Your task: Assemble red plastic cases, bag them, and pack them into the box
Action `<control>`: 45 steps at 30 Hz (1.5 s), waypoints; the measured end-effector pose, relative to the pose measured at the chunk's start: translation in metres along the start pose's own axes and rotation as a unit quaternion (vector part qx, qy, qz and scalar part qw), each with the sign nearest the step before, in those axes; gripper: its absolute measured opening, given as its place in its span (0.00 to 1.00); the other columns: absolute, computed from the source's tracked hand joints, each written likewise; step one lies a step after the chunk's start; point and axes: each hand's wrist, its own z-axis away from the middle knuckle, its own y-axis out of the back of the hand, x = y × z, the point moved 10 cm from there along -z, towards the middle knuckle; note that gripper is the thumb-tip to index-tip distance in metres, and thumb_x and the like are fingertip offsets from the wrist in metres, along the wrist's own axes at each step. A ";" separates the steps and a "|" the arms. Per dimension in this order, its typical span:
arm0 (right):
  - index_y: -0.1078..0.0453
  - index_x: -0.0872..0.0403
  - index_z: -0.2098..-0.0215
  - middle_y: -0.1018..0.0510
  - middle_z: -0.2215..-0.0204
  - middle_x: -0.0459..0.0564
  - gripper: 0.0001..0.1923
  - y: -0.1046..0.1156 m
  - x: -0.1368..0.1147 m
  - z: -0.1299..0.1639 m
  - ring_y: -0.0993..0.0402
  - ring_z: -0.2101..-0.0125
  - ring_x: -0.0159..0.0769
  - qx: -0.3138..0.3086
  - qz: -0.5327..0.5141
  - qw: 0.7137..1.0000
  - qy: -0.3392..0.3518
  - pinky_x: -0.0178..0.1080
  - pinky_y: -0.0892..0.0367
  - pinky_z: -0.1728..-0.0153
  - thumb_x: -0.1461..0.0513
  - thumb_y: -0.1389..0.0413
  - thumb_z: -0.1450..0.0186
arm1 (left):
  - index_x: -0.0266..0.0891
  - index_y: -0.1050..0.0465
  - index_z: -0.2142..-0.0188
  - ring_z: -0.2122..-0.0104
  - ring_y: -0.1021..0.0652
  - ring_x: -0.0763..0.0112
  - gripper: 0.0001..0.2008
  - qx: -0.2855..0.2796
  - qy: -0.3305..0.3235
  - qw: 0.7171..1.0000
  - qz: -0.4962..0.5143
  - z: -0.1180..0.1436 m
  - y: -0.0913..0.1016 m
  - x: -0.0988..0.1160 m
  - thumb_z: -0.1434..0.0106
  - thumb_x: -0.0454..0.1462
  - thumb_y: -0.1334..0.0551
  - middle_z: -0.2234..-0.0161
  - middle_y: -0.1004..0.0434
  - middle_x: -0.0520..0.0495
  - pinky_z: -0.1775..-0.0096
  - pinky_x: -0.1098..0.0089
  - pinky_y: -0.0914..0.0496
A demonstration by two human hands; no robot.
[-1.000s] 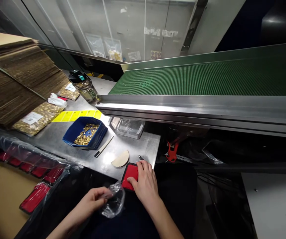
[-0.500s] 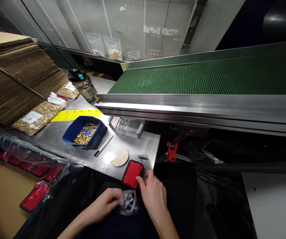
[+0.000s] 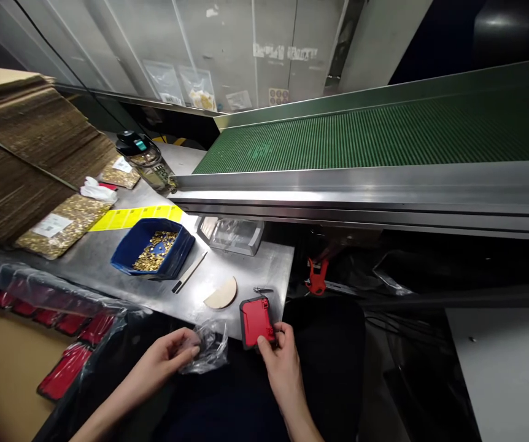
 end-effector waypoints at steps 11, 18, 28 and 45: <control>0.25 0.54 0.44 0.18 0.46 0.56 0.29 0.001 0.006 0.011 0.22 0.48 0.49 -0.021 -0.152 0.984 -0.086 0.41 0.26 0.55 0.45 0.36 0.36 | 0.43 0.42 0.72 0.74 0.38 0.72 0.17 0.218 -0.042 0.969 -0.105 -0.008 0.008 -0.001 0.36 0.47 0.37 0.77 0.43 0.58 0.70 0.72 0.44; 0.24 0.54 0.45 0.17 0.50 0.55 0.22 -0.024 -0.058 0.033 0.21 0.49 0.48 -0.087 0.049 0.987 0.123 0.41 0.30 0.46 0.49 0.40 0.30 | 0.42 0.39 0.71 0.76 0.35 0.72 0.14 0.242 -0.061 0.957 -0.145 -0.011 0.006 0.008 0.34 0.45 0.40 0.78 0.40 0.58 0.70 0.73 0.43; 0.28 0.49 0.63 0.19 0.67 0.46 0.09 -0.064 -0.070 0.078 0.24 0.67 0.42 -0.148 0.478 0.795 0.343 0.38 0.37 0.65 0.69 0.45 0.36 | 0.40 0.38 0.78 0.78 0.36 0.73 0.25 0.240 -0.114 0.942 -0.203 -0.004 -0.018 0.058 0.30 0.52 0.41 0.80 0.39 0.55 0.73 0.71 0.43; 0.21 0.55 0.50 0.14 0.59 0.57 0.24 0.010 -0.052 0.026 0.17 0.60 0.50 -0.007 0.160 0.981 0.113 0.40 0.25 0.58 0.46 0.42 0.31 | 0.44 0.32 0.45 0.64 0.21 0.65 0.15 0.148 -0.194 0.956 -0.162 -0.026 -0.072 0.090 0.29 0.44 0.39 0.56 0.22 0.47 0.64 0.67 0.25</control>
